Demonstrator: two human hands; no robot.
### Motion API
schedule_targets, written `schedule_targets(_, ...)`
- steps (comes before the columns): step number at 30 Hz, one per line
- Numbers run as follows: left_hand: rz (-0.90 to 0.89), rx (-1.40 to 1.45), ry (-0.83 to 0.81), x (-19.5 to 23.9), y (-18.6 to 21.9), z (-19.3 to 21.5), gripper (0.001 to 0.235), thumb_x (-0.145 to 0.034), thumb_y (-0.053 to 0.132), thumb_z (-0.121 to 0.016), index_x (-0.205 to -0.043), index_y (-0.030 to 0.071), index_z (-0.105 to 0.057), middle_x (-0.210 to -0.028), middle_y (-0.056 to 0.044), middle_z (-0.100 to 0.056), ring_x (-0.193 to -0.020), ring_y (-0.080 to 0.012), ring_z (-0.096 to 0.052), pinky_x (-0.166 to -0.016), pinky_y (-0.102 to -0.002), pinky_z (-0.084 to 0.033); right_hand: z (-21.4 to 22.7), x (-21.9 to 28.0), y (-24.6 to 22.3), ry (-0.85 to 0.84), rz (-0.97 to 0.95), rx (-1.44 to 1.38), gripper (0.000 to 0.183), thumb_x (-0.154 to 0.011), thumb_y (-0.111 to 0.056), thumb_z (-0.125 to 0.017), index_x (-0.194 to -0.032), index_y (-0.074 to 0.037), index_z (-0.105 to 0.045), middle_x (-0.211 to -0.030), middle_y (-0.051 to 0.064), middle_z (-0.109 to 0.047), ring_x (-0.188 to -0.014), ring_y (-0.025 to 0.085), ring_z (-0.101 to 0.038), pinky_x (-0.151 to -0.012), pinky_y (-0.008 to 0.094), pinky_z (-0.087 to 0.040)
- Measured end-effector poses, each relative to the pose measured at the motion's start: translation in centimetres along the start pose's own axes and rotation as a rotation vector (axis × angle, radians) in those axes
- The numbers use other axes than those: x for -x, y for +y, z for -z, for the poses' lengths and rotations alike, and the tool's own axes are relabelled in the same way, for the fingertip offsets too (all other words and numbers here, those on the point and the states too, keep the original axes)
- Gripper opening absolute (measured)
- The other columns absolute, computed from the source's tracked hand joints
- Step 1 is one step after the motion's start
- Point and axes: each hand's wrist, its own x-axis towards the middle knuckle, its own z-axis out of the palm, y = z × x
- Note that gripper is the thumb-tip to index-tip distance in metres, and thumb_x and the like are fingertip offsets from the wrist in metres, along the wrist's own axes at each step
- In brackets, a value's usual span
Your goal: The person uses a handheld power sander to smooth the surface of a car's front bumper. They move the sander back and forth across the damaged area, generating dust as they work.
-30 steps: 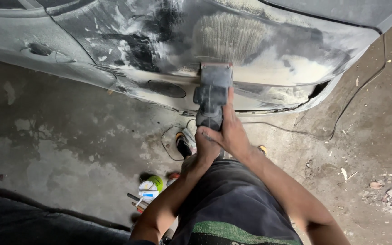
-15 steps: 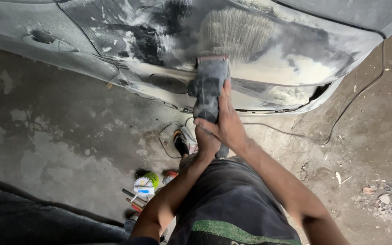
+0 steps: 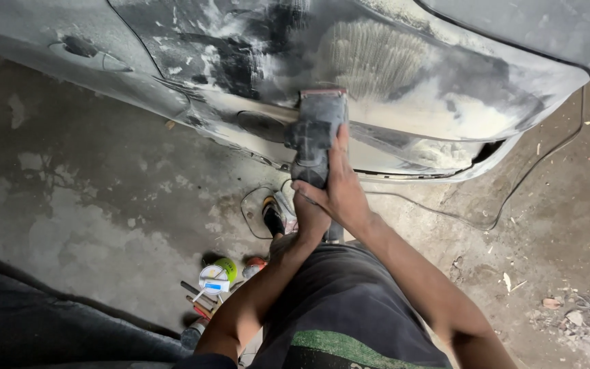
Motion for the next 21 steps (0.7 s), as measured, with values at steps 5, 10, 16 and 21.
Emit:
schedule_targets(5, -0.11, -0.172, 0.12, -3.1, 1.1, 2.6, 0.045, -0.097, 0.021, -0.071, -0.133, -0.003, -0.057, -0.13, -0.016, -0.067, -0.122, -0.0276, -0.066, -0.101, -0.04, -0.051, -1.6, -3.6, -1.7, 0.085, 0.215, 0.088, 0.121, -0.087, -0.053, -0.082, -0.158, 0.012, -0.009, -0.16, 0.047, -0.008, -0.147, 0.06, -0.029, -0.118, 0.047, -0.041)
schedule_targets(10, -0.082, -0.175, 0.133, -3.0, 1.6, 2.3, 0.045, -0.097, 0.019, -0.07, -0.132, -0.004, -0.055, -0.128, -0.018, -0.067, -0.119, -0.0266, -0.066, -0.098, -0.039, -0.051, -1.1, -3.2, -1.7, 0.065, 0.236, 0.158, 0.122, -0.086, -0.053, -0.084, -0.158, 0.011, -0.009, -0.161, 0.044, -0.009, -0.148, 0.059, -0.03, -0.118, 0.047, -0.041)
schedule_targets(16, -0.019, -0.059, -0.062, 0.5, 0.4, -2.3, 0.031, -0.092, 0.011, -0.071, -0.119, -0.002, -0.063, -0.113, -0.013, -0.073, -0.106, -0.0235, -0.071, -0.09, -0.037, -0.055, 3.5, 1.9, 0.3, 0.052, 0.083, 0.032, 0.118, -0.086, -0.048, -0.082, -0.16, 0.007, -0.008, -0.164, 0.041, -0.018, -0.138, 0.051, -0.049, -0.111, 0.045, -0.048)
schedule_targets(21, 0.109, 0.009, -0.199, 0.9, 1.3, -4.6, 0.03, -0.085, 0.009, -0.074, -0.112, 0.0, -0.066, -0.101, -0.011, -0.075, -0.093, -0.0238, -0.072, -0.081, -0.037, -0.058, 5.9, 4.3, 1.7, 0.128, 0.011, -0.091, 0.115, -0.086, -0.045, -0.082, -0.162, 0.005, -0.011, -0.141, 0.032, -0.058, -0.124, 0.044, -0.065, -0.103, 0.045, -0.052)
